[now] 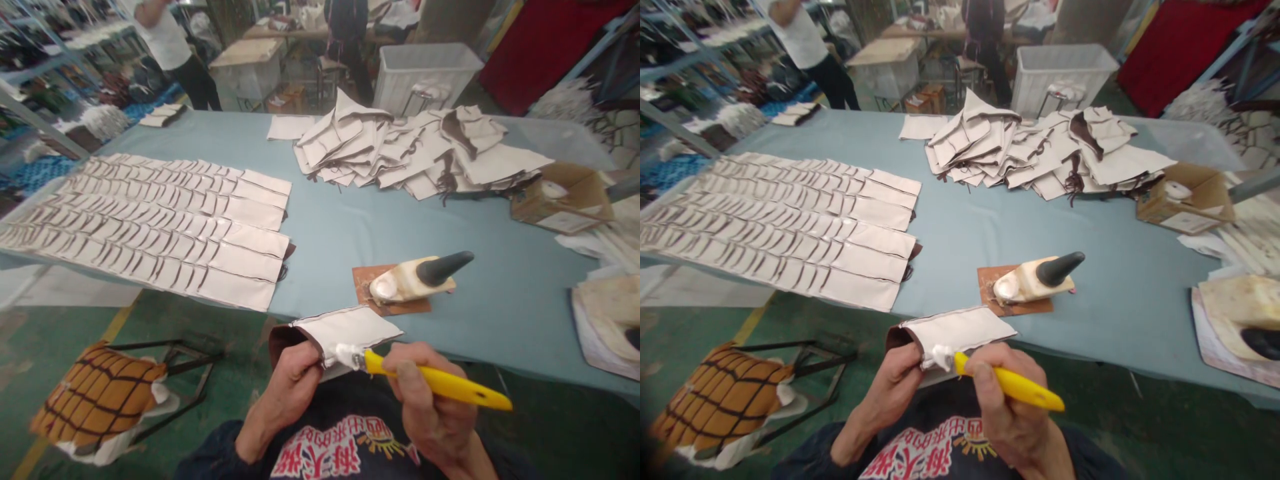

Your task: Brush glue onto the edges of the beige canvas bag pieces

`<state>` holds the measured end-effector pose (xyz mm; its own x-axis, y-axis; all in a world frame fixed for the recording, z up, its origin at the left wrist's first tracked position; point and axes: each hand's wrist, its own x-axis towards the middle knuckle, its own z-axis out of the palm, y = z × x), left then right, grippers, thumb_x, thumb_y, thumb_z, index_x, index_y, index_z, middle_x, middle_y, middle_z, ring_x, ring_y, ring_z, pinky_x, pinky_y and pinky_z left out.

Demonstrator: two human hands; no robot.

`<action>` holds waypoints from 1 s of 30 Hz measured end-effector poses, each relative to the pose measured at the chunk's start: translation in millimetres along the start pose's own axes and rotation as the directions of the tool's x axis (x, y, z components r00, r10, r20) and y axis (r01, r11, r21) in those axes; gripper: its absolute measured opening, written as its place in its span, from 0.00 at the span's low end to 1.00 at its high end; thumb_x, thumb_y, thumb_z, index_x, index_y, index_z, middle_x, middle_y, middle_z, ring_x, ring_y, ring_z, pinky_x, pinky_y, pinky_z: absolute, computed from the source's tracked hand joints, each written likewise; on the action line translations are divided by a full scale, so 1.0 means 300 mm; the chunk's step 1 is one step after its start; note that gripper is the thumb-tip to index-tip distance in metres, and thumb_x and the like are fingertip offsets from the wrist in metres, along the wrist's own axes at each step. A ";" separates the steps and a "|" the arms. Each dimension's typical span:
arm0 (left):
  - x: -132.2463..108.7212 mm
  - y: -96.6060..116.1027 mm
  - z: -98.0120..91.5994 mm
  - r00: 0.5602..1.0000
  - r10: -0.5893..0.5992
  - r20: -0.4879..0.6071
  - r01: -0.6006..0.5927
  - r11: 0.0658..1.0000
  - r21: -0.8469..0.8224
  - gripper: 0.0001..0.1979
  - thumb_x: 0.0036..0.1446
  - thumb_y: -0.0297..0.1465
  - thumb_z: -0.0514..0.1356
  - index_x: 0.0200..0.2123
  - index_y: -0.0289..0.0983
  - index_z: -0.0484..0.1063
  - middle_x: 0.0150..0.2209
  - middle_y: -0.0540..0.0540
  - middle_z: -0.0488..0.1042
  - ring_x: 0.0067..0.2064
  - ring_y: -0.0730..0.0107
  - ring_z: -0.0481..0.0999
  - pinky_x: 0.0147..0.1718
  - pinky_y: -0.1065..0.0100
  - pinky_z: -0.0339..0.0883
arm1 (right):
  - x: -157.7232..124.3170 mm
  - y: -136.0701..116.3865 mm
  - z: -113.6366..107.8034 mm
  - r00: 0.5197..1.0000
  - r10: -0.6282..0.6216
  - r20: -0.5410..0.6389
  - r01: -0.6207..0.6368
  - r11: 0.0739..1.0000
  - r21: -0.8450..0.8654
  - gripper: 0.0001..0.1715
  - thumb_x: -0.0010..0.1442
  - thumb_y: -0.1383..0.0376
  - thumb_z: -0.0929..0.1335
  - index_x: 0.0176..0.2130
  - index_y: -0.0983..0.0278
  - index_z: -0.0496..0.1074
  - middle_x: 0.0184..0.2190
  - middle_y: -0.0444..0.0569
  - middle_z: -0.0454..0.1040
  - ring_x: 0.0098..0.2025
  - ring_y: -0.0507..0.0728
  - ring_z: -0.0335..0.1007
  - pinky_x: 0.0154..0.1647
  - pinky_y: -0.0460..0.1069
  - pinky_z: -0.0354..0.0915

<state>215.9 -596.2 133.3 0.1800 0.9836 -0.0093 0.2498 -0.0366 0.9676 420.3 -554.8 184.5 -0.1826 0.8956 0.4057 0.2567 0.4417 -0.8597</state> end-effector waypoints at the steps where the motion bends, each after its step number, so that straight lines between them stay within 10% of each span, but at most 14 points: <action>1: 0.003 -0.001 0.004 1.000 0.005 -0.008 -0.005 1.000 0.000 0.18 0.59 0.19 0.51 0.35 0.35 0.81 0.36 0.45 0.82 0.36 0.66 0.76 0.40 0.68 0.68 | -0.007 0.012 -0.001 0.999 0.036 -0.015 -0.036 0.999 0.011 0.15 0.72 0.64 0.62 0.34 0.60 0.73 0.20 0.41 0.71 0.18 0.52 0.65 0.20 0.46 0.62; 15: 0.038 -0.016 0.015 0.994 -0.077 -0.080 0.074 0.997 -0.036 0.13 0.60 0.23 0.54 0.27 0.35 0.76 0.29 0.47 0.76 0.33 0.68 0.71 0.38 0.69 0.66 | 0.018 0.029 0.008 0.996 0.003 0.092 -0.009 0.998 0.064 0.18 0.74 0.61 0.63 0.32 0.60 0.72 0.19 0.41 0.68 0.18 0.50 0.62 0.19 0.46 0.60; 20: 0.052 -0.017 0.009 0.972 -0.203 -0.117 0.194 0.977 -0.084 0.12 0.62 0.29 0.57 0.28 0.34 0.77 0.27 0.49 0.72 0.31 0.69 0.68 0.35 0.70 0.63 | 0.006 0.074 -0.012 0.965 0.236 0.115 -0.256 0.942 0.218 0.17 0.75 0.60 0.62 0.34 0.61 0.72 0.17 0.38 0.61 0.16 0.49 0.53 0.16 0.45 0.51; 30: 0.118 0.035 -0.018 0.910 -0.407 0.071 0.370 0.725 -0.581 0.17 0.59 0.40 0.67 0.46 0.34 0.81 0.35 0.45 0.81 0.34 0.67 0.77 0.39 0.68 0.70 | 0.105 0.110 -0.020 0.970 0.236 0.050 -0.238 0.904 0.355 0.16 0.74 0.58 0.65 0.35 0.61 0.73 0.16 0.36 0.59 0.15 0.48 0.50 0.14 0.43 0.47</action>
<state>219.7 -560.6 144.4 0.1297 0.8979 -0.4206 -0.3056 0.4398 0.8445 428.6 -511.7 170.8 -0.1644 0.9707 0.1751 -0.0612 0.1672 -0.9840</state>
